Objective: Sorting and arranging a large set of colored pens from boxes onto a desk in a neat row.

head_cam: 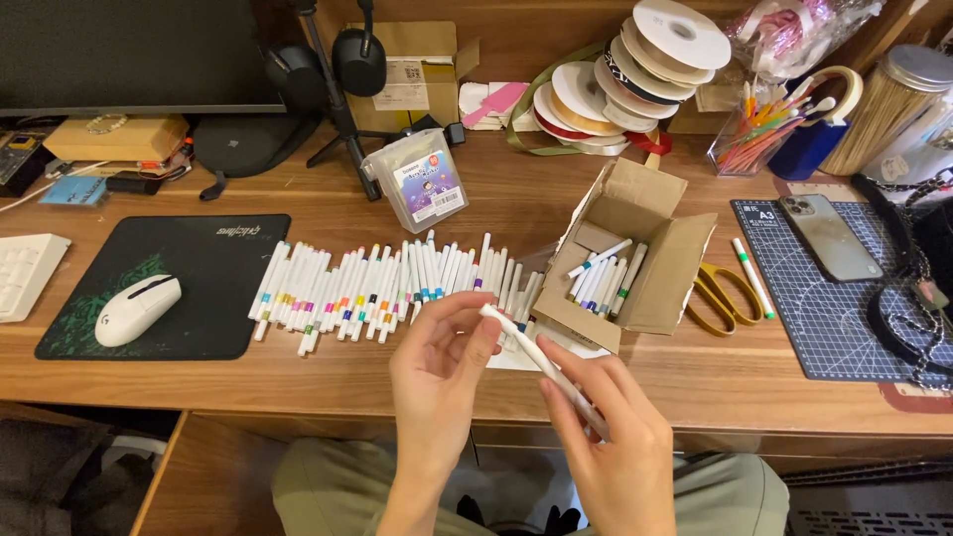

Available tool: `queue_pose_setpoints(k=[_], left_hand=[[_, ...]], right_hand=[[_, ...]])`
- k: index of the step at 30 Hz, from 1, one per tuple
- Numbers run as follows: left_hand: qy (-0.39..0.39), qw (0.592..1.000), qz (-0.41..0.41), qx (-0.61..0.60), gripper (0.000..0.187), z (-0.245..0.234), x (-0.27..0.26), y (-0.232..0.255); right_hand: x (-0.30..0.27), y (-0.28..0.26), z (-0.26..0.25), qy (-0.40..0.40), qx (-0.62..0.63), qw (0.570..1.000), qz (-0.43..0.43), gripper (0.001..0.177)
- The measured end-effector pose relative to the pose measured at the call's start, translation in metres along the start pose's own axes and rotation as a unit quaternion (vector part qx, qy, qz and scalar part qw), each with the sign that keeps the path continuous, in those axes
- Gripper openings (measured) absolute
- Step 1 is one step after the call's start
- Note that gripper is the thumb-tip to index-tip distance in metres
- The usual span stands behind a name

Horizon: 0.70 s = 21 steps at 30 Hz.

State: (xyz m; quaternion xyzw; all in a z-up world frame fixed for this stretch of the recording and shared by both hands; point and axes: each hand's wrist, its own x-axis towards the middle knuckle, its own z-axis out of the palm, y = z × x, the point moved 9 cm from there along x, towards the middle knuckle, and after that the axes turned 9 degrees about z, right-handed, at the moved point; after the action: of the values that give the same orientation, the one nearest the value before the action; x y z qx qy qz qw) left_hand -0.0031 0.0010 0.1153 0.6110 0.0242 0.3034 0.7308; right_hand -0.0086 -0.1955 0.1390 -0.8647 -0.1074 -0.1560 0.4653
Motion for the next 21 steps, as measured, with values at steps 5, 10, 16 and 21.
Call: queue_pose_setpoints(k=[5, 10, 16, 21], left_hand=[[-0.051, 0.998, 0.005, -0.023, 0.028, 0.004, -0.003, 0.003], [-0.052, 0.997, -0.045, -0.033, 0.027, 0.001, -0.005, -0.015], [-0.106, 0.991, -0.077, 0.033, 0.031, 0.002, 0.013, -0.028], [-0.105, 0.981, -0.018, 0.162, 0.031, -0.016, 0.069, -0.055]], right_hand=[[-0.003, -0.010, -0.004, 0.034, -0.013, 0.996, -0.077, 0.028], [-0.008, 0.007, 0.002, 0.030, 0.107, 0.994, -0.021, 0.023], [-0.003, 0.085, 0.054, -0.093, 0.308, 0.896, 0.305, 0.030], [0.113, 0.074, 0.022, -0.197, 0.037, 0.979, 0.039, 0.038]])
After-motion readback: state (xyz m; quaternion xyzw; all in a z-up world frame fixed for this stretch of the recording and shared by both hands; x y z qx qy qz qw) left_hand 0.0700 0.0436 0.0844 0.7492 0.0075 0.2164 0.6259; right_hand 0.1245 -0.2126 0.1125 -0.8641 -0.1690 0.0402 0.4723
